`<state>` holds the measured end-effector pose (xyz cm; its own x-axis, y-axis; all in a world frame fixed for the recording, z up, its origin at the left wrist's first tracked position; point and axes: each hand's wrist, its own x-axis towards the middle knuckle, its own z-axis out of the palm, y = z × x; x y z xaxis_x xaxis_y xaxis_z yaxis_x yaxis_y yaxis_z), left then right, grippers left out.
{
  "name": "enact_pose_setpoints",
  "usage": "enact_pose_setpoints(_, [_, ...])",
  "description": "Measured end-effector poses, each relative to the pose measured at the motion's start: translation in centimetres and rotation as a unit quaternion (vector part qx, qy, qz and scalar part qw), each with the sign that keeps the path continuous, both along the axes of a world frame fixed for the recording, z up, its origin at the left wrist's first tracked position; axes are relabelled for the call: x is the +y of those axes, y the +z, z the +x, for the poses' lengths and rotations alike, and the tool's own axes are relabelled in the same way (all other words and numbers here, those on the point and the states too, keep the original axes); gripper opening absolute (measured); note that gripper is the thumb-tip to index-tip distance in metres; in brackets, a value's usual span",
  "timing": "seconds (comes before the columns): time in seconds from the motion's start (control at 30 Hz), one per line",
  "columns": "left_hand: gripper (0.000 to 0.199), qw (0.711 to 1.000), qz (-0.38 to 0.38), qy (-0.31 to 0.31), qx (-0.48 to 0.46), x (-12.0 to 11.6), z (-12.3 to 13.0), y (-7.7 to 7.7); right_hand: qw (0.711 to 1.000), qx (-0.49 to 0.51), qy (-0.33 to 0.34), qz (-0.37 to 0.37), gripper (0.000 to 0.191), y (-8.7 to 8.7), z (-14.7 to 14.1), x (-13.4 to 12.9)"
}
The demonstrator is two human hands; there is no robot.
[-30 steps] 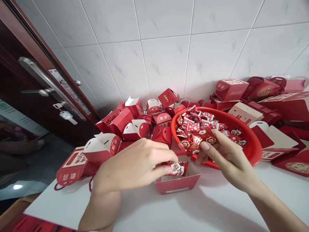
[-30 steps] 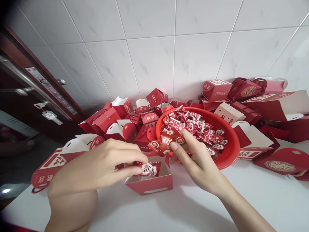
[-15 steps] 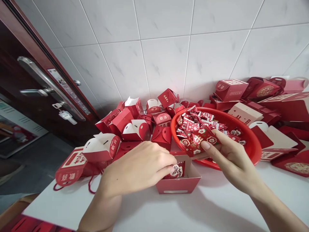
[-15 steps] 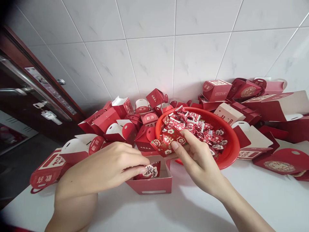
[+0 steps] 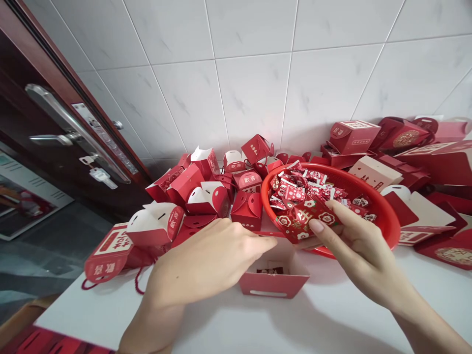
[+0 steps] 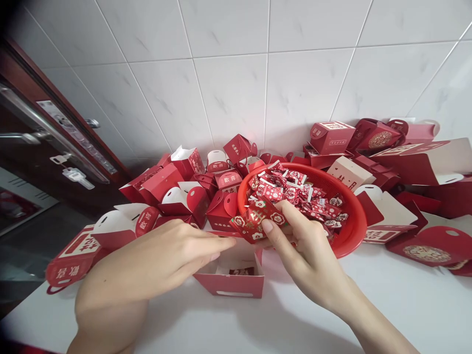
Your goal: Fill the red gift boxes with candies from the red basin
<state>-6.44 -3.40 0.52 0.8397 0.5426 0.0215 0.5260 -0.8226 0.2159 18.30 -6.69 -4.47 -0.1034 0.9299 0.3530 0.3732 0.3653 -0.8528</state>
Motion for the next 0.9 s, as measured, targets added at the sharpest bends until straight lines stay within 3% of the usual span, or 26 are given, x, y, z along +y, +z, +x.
enact_pose_setpoints(0.23, [0.036, 0.998, -0.007, -0.002, -0.056, 1.0, 0.1, -0.2, 0.998, 0.048, 0.014, -0.033, 0.02, 0.4, 0.5, 0.0])
enact_pose_setpoints(0.33, [0.038, 0.996, -0.038, 0.005, -0.074, 1.8, 1.2, -0.4, 0.998, 0.066, -0.008, -0.021, 0.019, 0.5, 0.8, 0.2])
enact_pose_setpoints(0.47, [0.025, 0.986, -0.11, 0.049, -0.118, 2.8, 2.6, -1.0, 0.997, 0.071, -0.03, 0.004, 0.018, 0.7, 0.7, 0.4])
enact_pose_setpoints(0.63, [0.063, 0.947, -0.222, 0.092, -0.214, 3.0, 3.0, -1.4, 0.998, 0.014, -0.021, 0.057, 0.017, 1.0, 0.4, 0.3])
enact_pose_setpoints(0.77, [0.034, 0.937, -0.237, 0.06, -0.249, 3.0, 3.0, -1.2, 0.994, -0.063, -0.023, 0.085, 0.023, 1.0, 0.3, 0.2])
enact_pose_setpoints(0.9, [0.033, 0.949, -0.192, 0.045, -0.246, 3.3, 2.9, -0.9, 0.99, -0.107, -0.02, 0.091, 0.023, 1.3, 0.3, 0.2])
